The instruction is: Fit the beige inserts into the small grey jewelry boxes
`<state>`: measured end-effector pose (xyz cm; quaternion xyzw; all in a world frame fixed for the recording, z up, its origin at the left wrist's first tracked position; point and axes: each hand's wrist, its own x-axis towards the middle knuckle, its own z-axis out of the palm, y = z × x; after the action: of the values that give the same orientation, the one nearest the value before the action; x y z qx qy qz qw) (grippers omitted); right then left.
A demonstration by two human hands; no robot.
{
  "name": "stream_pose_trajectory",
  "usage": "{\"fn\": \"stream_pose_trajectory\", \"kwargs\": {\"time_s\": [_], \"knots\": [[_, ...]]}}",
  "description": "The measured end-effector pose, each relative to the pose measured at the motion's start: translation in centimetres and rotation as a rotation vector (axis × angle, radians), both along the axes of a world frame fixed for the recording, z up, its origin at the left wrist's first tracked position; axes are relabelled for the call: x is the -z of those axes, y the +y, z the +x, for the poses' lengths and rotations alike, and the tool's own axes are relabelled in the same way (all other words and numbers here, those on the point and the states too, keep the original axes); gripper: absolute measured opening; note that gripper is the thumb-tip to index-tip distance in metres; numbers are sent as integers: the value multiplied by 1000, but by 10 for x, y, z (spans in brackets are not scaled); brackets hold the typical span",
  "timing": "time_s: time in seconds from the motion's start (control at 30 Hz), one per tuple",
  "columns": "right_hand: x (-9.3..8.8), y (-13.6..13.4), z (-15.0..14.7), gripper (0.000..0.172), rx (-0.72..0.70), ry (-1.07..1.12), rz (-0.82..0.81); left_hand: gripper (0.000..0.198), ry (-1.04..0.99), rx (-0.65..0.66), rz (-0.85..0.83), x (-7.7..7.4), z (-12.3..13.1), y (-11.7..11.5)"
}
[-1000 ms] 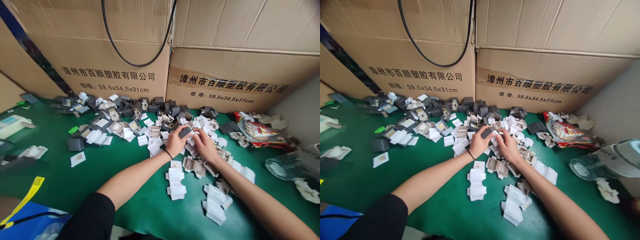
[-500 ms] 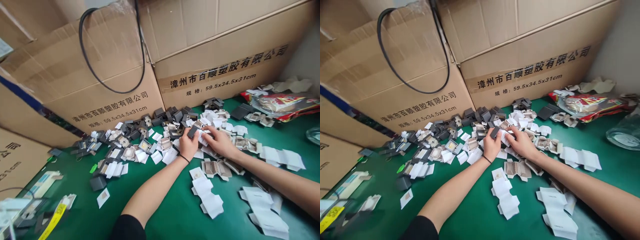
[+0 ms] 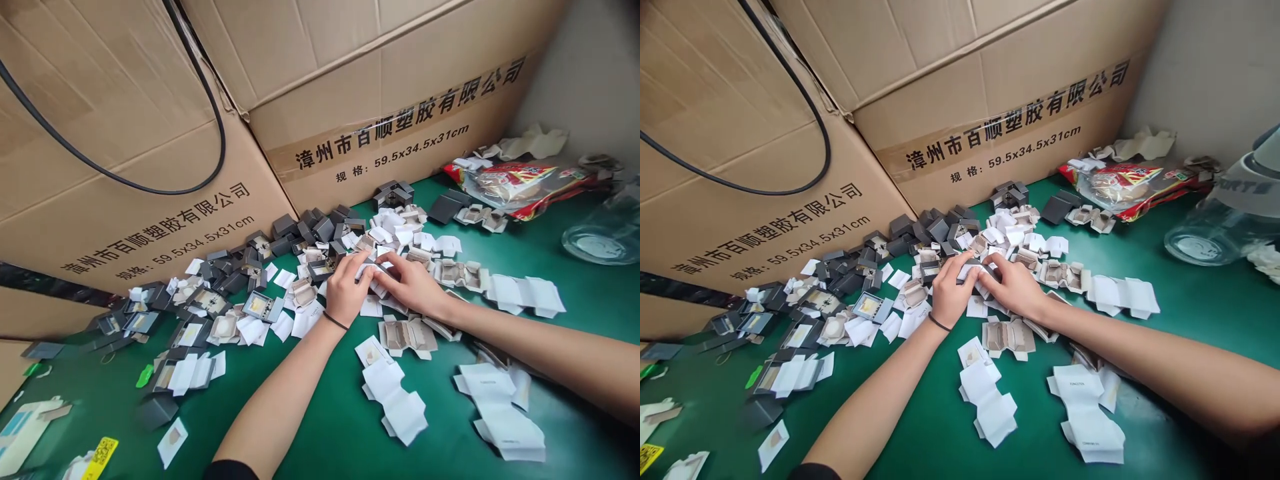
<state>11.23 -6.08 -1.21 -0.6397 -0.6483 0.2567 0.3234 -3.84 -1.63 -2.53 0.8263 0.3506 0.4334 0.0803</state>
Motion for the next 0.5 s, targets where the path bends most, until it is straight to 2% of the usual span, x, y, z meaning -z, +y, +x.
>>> {"fn": "stream_pose_trajectory", "kwargs": {"time_s": [0.2, 0.33, 0.5], "knots": [[-3, -2, -1, 33, 34, 12, -49, 29, 191, -38, 74, -2, -4, 4], [-6, -3, -2, 32, 42, -1, -57, 33, 240, 19, 54, -3, -7, 7], [-7, -3, -2, 35, 26, -18, -36, 26, 267, 76, 71, -2, -6, 8]]}}
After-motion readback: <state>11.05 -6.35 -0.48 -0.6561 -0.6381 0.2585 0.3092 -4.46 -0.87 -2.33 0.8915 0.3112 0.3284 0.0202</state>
